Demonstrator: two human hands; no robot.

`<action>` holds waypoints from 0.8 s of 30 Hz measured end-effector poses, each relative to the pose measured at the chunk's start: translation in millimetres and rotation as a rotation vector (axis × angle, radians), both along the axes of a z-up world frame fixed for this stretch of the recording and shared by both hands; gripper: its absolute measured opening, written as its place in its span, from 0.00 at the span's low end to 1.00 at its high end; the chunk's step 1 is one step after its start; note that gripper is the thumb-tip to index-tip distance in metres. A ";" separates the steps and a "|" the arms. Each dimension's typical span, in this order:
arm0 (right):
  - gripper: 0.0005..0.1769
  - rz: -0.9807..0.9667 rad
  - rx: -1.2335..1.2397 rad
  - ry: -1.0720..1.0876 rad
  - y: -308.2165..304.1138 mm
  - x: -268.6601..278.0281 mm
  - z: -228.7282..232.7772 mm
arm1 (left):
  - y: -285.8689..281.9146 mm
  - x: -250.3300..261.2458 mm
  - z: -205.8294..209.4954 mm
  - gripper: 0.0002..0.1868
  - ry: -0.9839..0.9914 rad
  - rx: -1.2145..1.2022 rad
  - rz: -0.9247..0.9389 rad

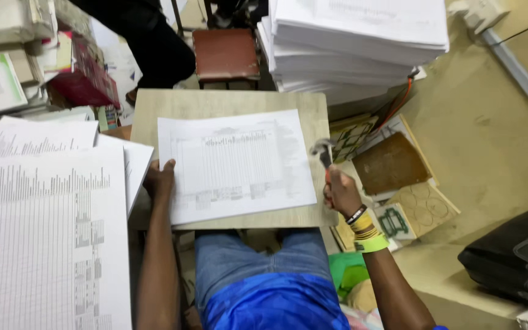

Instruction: The person repeatedly picks up sheets of paper from a stack, places them on a wooden board on their lap, and strikes them with a hammer. They then move the struck papers to a separate pile and repeat the process.

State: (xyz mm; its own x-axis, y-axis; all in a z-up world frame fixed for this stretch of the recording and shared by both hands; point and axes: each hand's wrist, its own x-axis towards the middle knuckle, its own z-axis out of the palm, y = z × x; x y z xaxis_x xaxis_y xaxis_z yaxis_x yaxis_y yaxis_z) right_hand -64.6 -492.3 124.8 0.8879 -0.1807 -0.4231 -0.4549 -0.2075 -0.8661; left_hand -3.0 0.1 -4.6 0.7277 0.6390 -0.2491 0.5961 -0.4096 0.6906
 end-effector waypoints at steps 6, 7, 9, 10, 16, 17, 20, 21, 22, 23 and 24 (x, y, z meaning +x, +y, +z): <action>0.32 -0.219 -0.102 -0.807 -13.9 -51.3 -76.4 | -4.4 5.0 3.2 0.18 -0.043 0.013 0.005; 0.32 -0.057 -0.217 -0.428 -21.9 -58.7 -84.1 | -4.6 2.5 2.9 0.17 -0.050 -0.016 0.020; 0.32 0.099 -0.319 -0.069 -28.9 -65.1 -72.1 | -0.2 15.5 -4.0 0.15 -0.078 -0.042 0.039; 0.29 -0.028 -0.139 -0.110 -27.1 -73.2 -54.6 | 7.6 14.4 -14.1 0.17 -0.120 -0.029 -0.019; 0.28 -0.330 0.180 -0.185 -30.7 -107.8 -17.1 | -73.1 -39.0 141.4 0.13 -0.464 0.058 -0.152; 0.28 -0.379 0.183 -0.186 -31.6 -110.8 -19.9 | -89.7 -47.6 173.5 0.13 -0.566 0.076 -0.168; 0.28 -0.397 0.272 -0.152 -37.4 -118.7 -21.9 | -116.6 -74.5 274.9 0.14 -0.793 -0.088 -0.081; 0.28 -0.373 0.282 -0.157 -37.3 -119.3 -19.1 | -108.2 -91.5 290.1 0.14 -0.804 -0.072 -0.061; 0.27 -0.369 0.249 -0.142 -37.2 -121.5 -17.2 | -102.4 -105.0 306.0 0.13 -0.943 -0.201 0.015; 0.27 -0.364 0.216 -0.128 -39.3 -122.6 -15.9 | -99.1 -117.7 321.2 0.13 -1.079 -0.332 0.089; 0.27 -0.366 0.230 -0.131 -38.5 -123.3 -22.9 | -84.4 -141.8 325.0 0.13 -1.084 -0.321 0.080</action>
